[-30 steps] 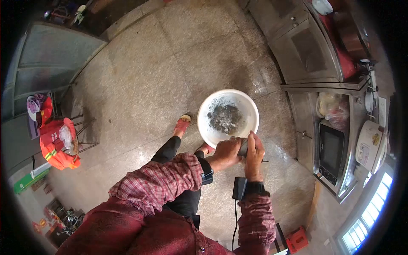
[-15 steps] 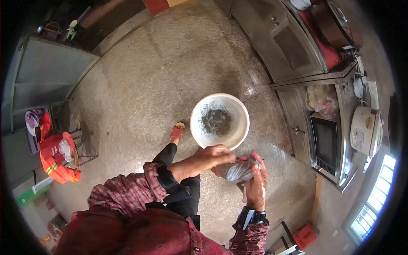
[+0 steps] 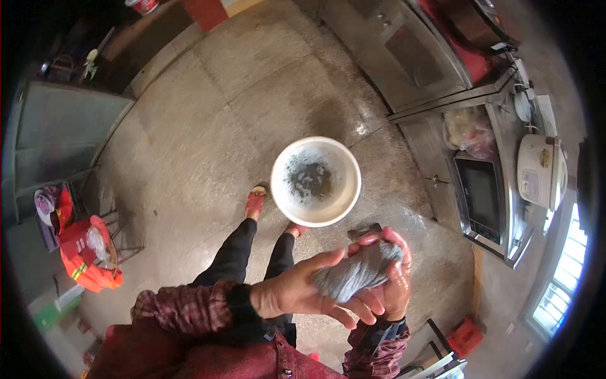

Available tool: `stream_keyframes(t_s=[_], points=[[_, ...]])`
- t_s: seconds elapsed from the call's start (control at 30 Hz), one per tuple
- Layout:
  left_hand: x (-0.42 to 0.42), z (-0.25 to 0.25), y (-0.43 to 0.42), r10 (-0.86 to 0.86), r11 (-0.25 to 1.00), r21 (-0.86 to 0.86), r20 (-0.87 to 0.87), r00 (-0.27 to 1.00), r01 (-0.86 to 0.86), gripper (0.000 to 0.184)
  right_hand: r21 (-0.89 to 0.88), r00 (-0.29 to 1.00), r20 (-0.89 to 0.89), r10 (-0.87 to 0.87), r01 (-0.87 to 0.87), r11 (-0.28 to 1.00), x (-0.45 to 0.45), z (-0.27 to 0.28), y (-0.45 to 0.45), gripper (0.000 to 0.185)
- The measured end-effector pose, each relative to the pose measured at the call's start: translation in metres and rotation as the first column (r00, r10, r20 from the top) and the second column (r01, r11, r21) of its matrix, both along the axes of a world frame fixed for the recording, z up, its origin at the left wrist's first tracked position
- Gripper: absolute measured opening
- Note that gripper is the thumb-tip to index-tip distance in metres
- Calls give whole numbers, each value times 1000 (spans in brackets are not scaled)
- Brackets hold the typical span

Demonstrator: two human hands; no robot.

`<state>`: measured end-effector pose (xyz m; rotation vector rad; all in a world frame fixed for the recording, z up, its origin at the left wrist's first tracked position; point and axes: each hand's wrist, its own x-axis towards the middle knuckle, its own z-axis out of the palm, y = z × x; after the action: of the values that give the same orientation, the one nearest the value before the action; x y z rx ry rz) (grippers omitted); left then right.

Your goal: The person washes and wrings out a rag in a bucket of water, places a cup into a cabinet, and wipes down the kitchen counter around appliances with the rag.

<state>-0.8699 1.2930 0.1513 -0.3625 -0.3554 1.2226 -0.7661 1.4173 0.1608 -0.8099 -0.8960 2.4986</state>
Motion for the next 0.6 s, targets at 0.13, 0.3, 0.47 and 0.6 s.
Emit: stream_keyframes(t_s=[0.13, 0.3, 0.47, 0.6], points=[[-2, 5, -2, -59, 951, -309, -166, 984, 5, 47, 92, 992, 31, 124, -127, 988, -9, 12, 11, 48], [-17, 17, 10, -157, 941, -337, -452, 878, -6, 42, 148, 930, 220, 294, -330, 932, -18, 21, 21, 38], [-24, 2, 20, -313, 919, -392, -661, 682, 42, 23, 271, 879, 340, 334, -431, 861, -30, 14, 18, 27], [-22, -18, 22, -384, 895, -442, -831, 401, -59, 12, 492, 872, 382, 305, -471, 732, -31, -18, 13, 23]])
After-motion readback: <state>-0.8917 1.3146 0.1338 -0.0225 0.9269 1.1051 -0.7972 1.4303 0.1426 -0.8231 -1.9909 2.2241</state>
